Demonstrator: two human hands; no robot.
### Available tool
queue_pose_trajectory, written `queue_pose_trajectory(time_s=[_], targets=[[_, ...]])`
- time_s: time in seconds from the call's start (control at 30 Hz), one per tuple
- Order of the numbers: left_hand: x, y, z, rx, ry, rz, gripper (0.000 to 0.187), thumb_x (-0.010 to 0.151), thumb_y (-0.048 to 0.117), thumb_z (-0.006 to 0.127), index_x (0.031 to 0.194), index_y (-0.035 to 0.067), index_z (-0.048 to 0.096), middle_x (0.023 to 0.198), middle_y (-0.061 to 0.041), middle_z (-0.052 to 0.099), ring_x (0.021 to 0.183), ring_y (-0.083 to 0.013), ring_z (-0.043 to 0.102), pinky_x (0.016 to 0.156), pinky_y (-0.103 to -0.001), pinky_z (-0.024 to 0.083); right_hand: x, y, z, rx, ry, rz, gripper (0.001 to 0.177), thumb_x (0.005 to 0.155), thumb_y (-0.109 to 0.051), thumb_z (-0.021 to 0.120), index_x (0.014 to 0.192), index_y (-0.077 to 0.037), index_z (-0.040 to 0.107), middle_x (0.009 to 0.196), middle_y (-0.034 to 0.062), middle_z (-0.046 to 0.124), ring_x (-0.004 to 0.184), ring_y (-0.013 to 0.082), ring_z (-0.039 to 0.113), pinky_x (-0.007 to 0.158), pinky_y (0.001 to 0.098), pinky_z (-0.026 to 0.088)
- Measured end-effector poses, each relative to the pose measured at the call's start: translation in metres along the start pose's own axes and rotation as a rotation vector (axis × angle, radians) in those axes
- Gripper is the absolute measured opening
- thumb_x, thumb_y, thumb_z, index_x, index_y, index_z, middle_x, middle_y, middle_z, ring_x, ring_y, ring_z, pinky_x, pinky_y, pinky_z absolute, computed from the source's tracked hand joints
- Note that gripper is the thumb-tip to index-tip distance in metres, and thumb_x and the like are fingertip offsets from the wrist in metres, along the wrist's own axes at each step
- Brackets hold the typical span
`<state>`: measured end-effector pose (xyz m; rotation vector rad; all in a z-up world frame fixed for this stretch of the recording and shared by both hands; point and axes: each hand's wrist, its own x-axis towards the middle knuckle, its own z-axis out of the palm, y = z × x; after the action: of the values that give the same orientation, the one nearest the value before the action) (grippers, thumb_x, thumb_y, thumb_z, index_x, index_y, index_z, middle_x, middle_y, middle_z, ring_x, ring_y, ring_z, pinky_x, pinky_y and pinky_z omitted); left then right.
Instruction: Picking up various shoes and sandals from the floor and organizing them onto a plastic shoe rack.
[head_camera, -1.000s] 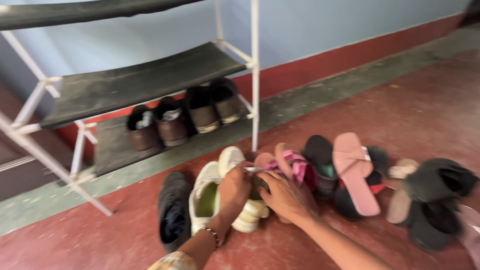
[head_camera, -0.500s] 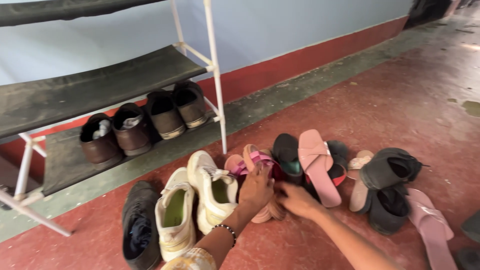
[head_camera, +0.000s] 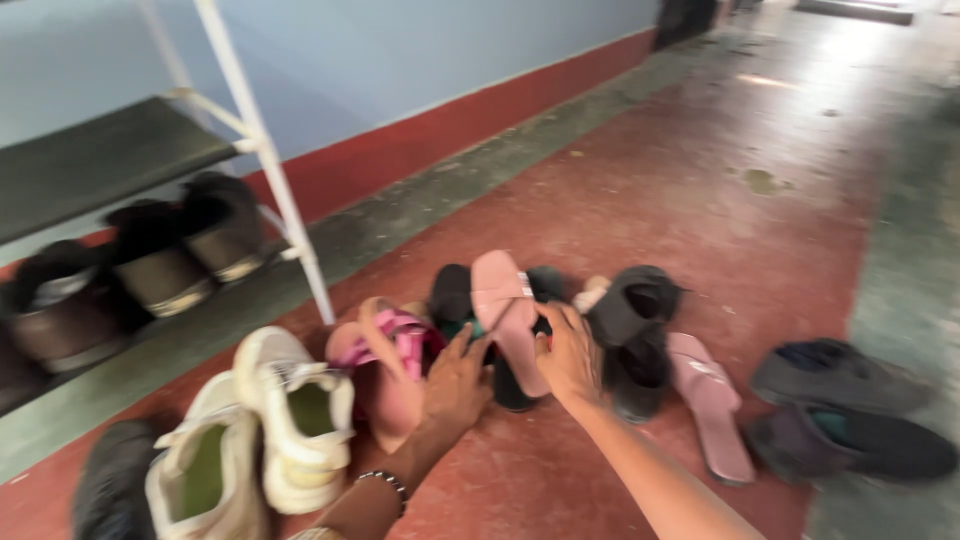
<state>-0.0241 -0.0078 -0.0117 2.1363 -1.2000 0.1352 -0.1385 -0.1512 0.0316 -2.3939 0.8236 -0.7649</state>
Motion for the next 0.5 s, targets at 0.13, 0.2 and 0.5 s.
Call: queue_pose_trajectory(time_s=[0.13,0.2,0.5], targets=[[0.008,0.017,0.022,-0.042,-0.045,0.053,0.056,0.086,0.016,0.065,0.140,0.011,0.055,0.153,-0.017,0.045,0.129,-0.0401,0.052,0.108,-0.048,0.043,0.000,0.037,-0.022,-0.080,0.275,-0.063,0.055,0.080,-0.004,0.070,0.133,-0.013,0.061,0.144,0.0152,0.049,0.125,0.0369,0.054,0.101,0.0450,0.047],[0.011,0.026,0.032,-0.062,0.007,0.111,0.059,0.087,0.018,0.066,0.143,0.007,0.049,0.154,-0.020,0.044,0.130,-0.0408,0.051,0.108,-0.048,0.043,-0.001,0.055,-0.026,-0.029,0.175,0.168,0.061,0.081,-0.006,0.069,0.140,-0.013,0.054,0.150,0.0096,0.041,0.128,0.0344,0.052,0.101,0.0436,0.047],[0.028,0.103,0.067,-0.137,-0.183,0.196,0.073,0.088,0.017,0.064,0.156,0.015,0.037,0.157,-0.018,0.041,0.143,-0.0352,0.043,0.117,-0.047,0.033,-0.012,0.067,-0.041,-0.033,0.154,0.037,0.063,0.082,-0.005,0.068,0.142,-0.014,0.052,0.147,0.0083,0.047,0.127,0.0352,0.054,0.105,0.0433,0.046]])
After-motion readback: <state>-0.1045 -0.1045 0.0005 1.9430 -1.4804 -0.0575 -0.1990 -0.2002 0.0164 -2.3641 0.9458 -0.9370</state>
